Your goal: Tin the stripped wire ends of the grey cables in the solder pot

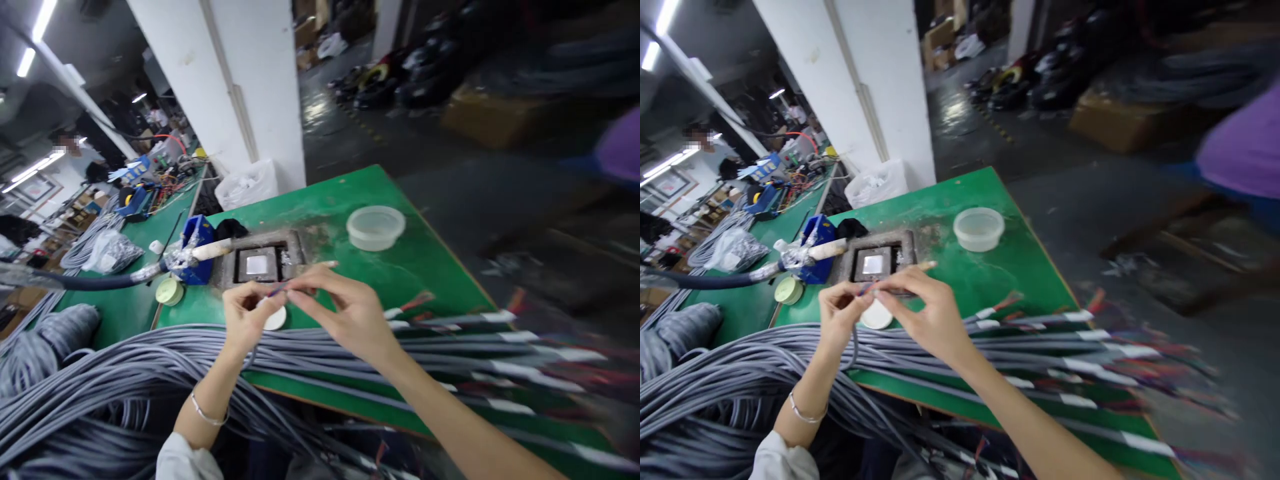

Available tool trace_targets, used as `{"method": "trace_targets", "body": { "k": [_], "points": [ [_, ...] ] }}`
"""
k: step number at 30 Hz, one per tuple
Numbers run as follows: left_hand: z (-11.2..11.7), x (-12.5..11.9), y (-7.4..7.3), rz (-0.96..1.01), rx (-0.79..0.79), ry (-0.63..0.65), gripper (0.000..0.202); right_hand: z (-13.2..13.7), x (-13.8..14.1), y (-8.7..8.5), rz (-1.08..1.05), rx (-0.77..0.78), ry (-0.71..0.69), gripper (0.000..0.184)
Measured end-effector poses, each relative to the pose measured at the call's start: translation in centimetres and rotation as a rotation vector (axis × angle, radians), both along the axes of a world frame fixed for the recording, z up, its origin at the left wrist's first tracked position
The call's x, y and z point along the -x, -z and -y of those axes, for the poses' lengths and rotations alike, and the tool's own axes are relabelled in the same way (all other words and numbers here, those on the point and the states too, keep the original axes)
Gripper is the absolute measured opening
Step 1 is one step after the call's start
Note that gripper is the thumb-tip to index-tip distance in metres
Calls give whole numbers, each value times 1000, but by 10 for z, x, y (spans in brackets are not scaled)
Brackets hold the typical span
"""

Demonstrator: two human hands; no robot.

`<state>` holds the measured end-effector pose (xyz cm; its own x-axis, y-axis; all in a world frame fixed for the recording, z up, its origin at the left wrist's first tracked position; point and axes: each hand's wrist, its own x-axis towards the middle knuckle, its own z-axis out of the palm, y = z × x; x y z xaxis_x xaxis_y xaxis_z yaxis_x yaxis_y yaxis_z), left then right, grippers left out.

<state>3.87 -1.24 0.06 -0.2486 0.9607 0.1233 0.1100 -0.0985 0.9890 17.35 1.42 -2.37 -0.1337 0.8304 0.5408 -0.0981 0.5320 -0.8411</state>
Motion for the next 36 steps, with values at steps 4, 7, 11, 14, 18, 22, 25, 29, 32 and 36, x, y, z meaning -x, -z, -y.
{"method": "trace_targets", "body": {
  "k": [4,7,11,14,18,22,25,29,32,36],
  "points": [
    [2,-10,10,-28,-41,-86,27,-1,-2,8,84,21,85,11],
    [3,-13,16,-35,-86,-183,27,-4,-2,13,167,24,109,18],
    [7,-15,17,144,-56,-172,39,-3,2,15,203,67,47,27],
    [7,-16,14,278,-16,-122,44,-3,4,15,215,134,-39,33],
    [5,-17,13,399,-31,-96,42,-4,6,16,245,172,-132,37],
    [4,-15,12,459,15,-74,41,-4,6,16,203,174,-95,33],
    [5,-14,9,406,63,-59,41,-4,5,16,107,160,-17,25],
    [4,-17,10,339,117,10,43,-6,2,15,71,67,35,15],
    [3,-17,14,430,180,75,41,-7,0,14,63,35,70,13],
    [0,-13,17,520,223,120,35,-8,-1,12,80,79,90,17]
  ]
}}
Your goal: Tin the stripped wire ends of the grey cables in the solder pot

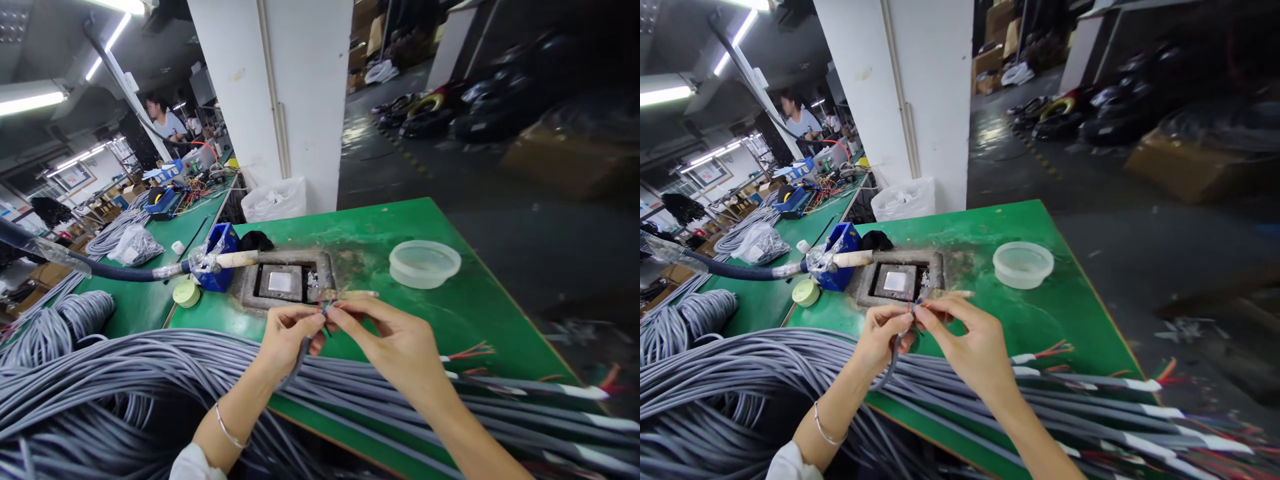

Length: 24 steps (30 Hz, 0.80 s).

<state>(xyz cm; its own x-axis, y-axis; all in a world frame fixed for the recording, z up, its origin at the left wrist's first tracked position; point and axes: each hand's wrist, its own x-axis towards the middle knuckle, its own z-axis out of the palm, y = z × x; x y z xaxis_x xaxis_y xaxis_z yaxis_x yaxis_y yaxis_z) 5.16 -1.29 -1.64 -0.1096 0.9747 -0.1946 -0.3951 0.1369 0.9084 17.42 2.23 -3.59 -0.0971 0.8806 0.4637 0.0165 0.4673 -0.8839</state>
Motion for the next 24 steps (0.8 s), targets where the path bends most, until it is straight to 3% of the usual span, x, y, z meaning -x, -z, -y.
{"method": "trace_targets", "body": {
  "k": [10,17,24],
  "points": [
    [-1,2,-8,-10,32,-103,36,0,0,-5,16,-46,-77,15],
    [-1,-8,-3,-110,-3,-163,33,1,2,-3,41,-75,59,16],
    [1,-7,-3,-176,-86,-210,23,1,5,-7,2,95,21,18]
  ]
}}
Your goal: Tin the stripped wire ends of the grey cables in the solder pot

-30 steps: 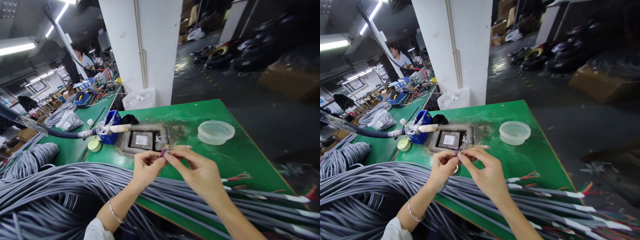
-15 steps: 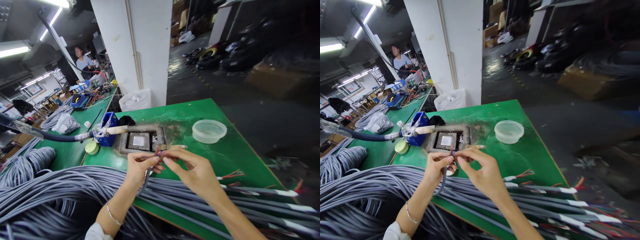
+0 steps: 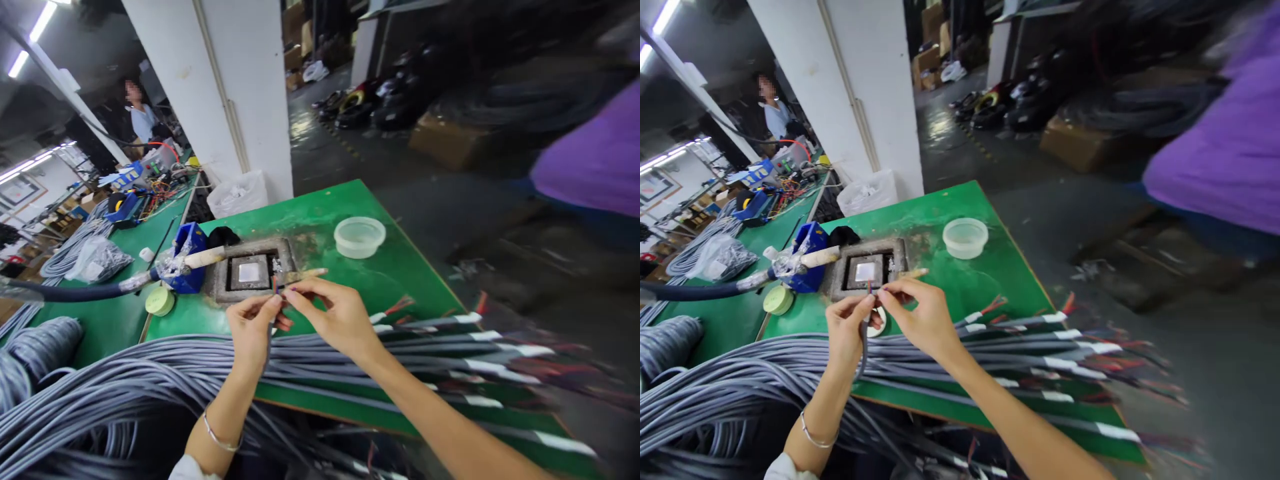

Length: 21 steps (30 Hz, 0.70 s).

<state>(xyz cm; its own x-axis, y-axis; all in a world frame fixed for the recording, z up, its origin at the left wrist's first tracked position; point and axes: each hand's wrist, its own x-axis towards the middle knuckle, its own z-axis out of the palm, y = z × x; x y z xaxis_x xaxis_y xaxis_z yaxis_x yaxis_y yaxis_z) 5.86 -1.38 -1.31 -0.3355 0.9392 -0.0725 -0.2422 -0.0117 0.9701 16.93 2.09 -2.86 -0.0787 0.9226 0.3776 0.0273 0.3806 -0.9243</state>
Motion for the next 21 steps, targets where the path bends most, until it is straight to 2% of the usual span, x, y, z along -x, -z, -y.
{"method": "trace_targets", "body": {
  "k": [6,13,21],
  "points": [
    [1,2,-3,-90,-50,16,18,-2,0,-6,-59,99,-121,22],
    [2,-2,0,-97,-65,-26,19,-3,-1,-4,-116,132,-126,22],
    [5,-3,-2,-140,-99,11,18,-2,-1,-3,-157,170,-147,22]
  ]
}}
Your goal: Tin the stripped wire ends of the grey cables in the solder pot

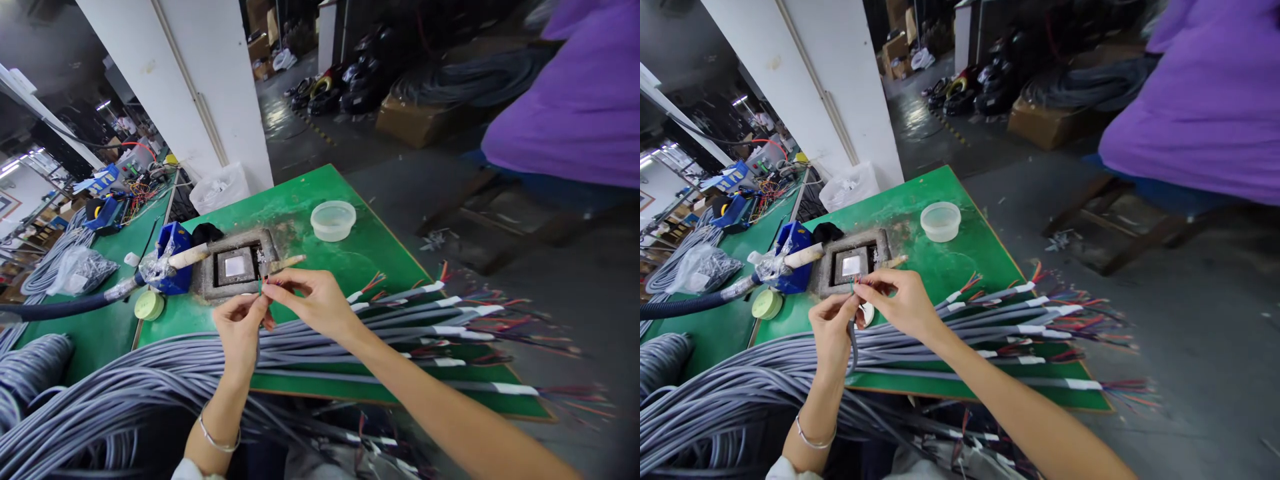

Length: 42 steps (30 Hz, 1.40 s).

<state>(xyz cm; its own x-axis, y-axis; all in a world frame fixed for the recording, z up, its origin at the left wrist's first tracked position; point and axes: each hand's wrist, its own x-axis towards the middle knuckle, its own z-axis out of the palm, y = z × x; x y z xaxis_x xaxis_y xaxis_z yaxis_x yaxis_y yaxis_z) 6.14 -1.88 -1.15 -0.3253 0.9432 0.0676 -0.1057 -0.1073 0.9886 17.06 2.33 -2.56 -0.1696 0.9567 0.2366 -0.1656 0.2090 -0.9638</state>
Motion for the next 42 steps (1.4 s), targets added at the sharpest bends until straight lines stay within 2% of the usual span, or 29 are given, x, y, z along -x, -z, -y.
{"method": "trace_targets", "body": {
  "k": [10,17,23,29,32,37,42],
  "points": [
    [0,1,11,-3,-38,-39,22,3,1,-1,5,-47,13,22],
    [-1,-1,10,1,-42,-98,22,6,3,-2,30,-85,74,17],
    [-2,2,3,90,-70,-160,21,7,2,-6,16,21,-65,13],
    [-3,4,-4,148,-53,-144,27,7,2,-8,-62,92,-157,18],
    [-2,5,-5,119,-58,-164,25,6,0,-9,-108,84,-119,22],
    [1,7,-8,79,-68,-193,24,2,-6,-10,-200,91,92,29],
    [3,7,-8,34,-57,-187,24,1,-7,-9,-180,57,65,34]
  ]
}}
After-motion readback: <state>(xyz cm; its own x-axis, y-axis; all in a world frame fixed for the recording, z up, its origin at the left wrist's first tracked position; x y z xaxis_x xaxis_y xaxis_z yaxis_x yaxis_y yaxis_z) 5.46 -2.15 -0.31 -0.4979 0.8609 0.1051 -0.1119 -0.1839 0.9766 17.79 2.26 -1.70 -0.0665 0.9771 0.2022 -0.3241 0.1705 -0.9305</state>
